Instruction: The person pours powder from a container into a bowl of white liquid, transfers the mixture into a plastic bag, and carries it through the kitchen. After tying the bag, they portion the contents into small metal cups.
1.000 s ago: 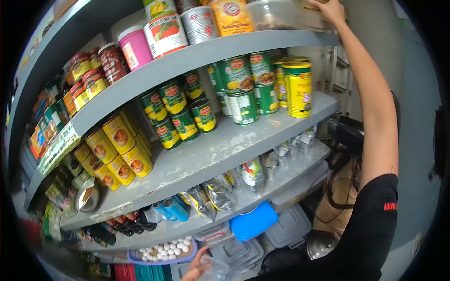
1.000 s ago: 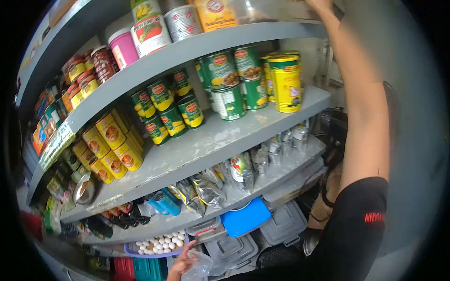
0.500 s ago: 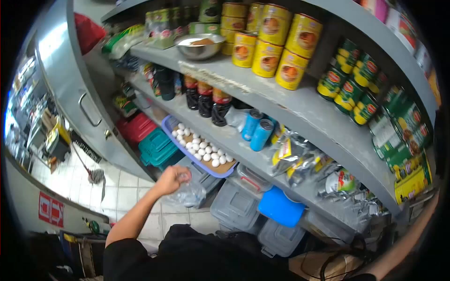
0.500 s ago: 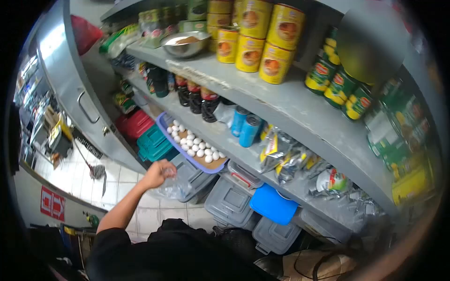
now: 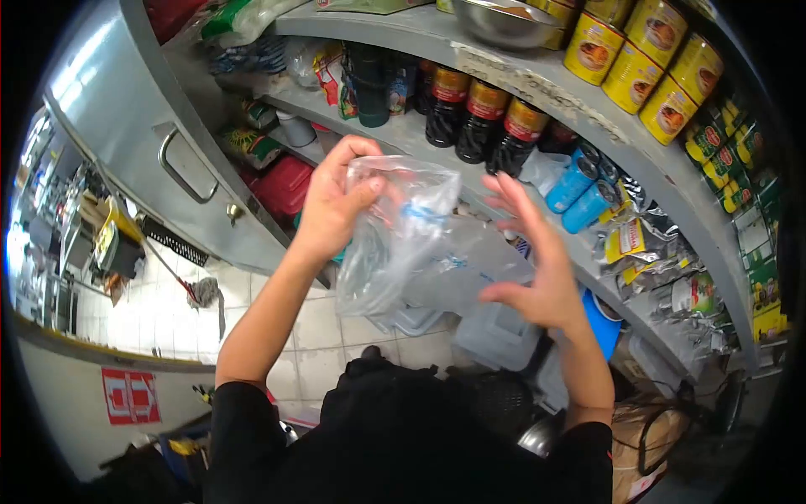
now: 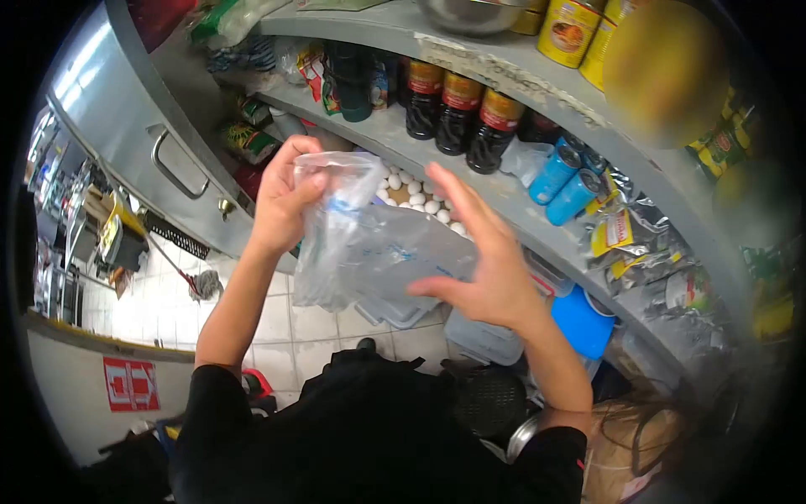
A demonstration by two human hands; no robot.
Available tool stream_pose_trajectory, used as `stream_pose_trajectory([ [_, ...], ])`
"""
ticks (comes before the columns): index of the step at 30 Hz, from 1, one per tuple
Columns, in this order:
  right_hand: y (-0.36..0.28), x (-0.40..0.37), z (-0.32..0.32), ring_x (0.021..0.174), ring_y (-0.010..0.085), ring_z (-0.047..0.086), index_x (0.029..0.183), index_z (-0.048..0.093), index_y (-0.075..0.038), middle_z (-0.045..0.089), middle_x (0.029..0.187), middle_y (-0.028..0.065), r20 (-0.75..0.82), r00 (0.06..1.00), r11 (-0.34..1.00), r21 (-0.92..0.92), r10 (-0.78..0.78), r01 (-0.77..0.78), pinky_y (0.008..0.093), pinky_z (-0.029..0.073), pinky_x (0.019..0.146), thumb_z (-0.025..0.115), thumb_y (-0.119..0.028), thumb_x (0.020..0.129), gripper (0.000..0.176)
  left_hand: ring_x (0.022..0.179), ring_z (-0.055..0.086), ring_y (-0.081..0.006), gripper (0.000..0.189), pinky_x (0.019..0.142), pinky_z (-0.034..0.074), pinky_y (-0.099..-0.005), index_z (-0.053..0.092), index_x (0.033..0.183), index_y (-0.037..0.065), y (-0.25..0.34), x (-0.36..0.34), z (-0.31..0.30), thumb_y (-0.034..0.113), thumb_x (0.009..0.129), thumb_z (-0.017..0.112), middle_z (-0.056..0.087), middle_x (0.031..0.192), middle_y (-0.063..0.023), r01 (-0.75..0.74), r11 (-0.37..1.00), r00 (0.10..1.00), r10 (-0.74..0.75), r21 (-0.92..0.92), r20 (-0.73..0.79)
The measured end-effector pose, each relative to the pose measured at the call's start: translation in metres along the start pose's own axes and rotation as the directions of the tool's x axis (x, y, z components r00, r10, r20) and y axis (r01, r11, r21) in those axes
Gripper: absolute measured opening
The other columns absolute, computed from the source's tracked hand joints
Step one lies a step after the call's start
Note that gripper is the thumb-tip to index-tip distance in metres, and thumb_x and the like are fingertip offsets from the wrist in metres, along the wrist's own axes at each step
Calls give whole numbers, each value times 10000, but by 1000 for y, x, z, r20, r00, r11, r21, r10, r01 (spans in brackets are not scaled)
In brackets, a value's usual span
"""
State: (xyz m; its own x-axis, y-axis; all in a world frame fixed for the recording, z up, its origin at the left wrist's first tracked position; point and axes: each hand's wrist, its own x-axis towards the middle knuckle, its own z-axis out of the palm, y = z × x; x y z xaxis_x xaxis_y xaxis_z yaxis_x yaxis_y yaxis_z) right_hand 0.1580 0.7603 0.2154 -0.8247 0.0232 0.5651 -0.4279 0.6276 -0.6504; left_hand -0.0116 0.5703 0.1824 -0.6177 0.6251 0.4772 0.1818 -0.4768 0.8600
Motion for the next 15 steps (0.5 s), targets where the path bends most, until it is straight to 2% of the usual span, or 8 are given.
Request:
stream_pose_trajectory([
  [2,-6,33,48,1263,304,395,1282,457,-42,484,1291,165,-75,997,999,53,-6,10,401,319,1018,743,-189,662,698,777,615,-144,275,561,518,-243,424,1078,54,5,2,-21,60,840,562,594,1022,-115,123,992,990,-123,14,66],
  [4,-10,67,69,1281,317,363,1135,571,-58,492,1281,158,144,933,725,-594,-329,347,408,306,1019,738,-167,653,522,899,587,-146,355,671,511,-246,416,1144,49,2,9,-45,25,819,558,549,1105,-111,133,988,969,-145,73,200],
  [5,-6,78,74,1281,317,363,1135,571,-58,492,1281,158,132,939,715,-617,-317,329,408,306,1019,738,-167,653,522,899,587,-146,355,671,511,-246,416,1144,49,4,14,-54,25,819,558,549,1105,-111,129,990,964,-140,63,228],
  [7,9,86,83,1189,327,456,925,636,-63,580,1150,139,253,925,765,-522,-284,377,419,330,978,717,-123,658,285,1079,504,-162,511,862,431,-284,380,1255,33,9,19,-70,123,810,614,485,1206,-97,222,973,943,-232,69,239],
  [8,13,87,84,1189,327,456,925,636,-63,580,1150,139,230,934,746,-562,-274,357,419,330,978,717,-123,658,285,1150,454,-191,604,918,400,-312,361,1313,35,21,19,-81,181,797,641,443,1272,-106,104,974,965,-148,203,217],
  [10,17,88,85,1060,321,546,736,613,-38,642,983,99,32,999,947,-321,-28,36,399,385,910,699,-53,647,125,1120,477,-198,627,945,378,-327,393,1299,22,41,29,-111,225,775,671,444,1283,-111,-224,902,917,67,369,393],
  [13,8,96,73,954,290,585,700,587,-36,647,886,85,-15,977,943,-259,213,-210,389,412,862,716,-80,668,140,1035,522,-206,407,863,431,-350,551,1126,18,60,26,-100,57,732,644,575,1120,-114,-236,842,860,-52,485,508],
  [15,8,99,57,940,270,589,686,578,-26,650,868,78,16,991,981,-147,133,-129,373,419,844,719,-103,684,161,938,550,-190,294,810,445,-335,584,1028,8,39,48,-115,70,747,642,604,1002,-95,-255,835,785,-115,488,608],
])
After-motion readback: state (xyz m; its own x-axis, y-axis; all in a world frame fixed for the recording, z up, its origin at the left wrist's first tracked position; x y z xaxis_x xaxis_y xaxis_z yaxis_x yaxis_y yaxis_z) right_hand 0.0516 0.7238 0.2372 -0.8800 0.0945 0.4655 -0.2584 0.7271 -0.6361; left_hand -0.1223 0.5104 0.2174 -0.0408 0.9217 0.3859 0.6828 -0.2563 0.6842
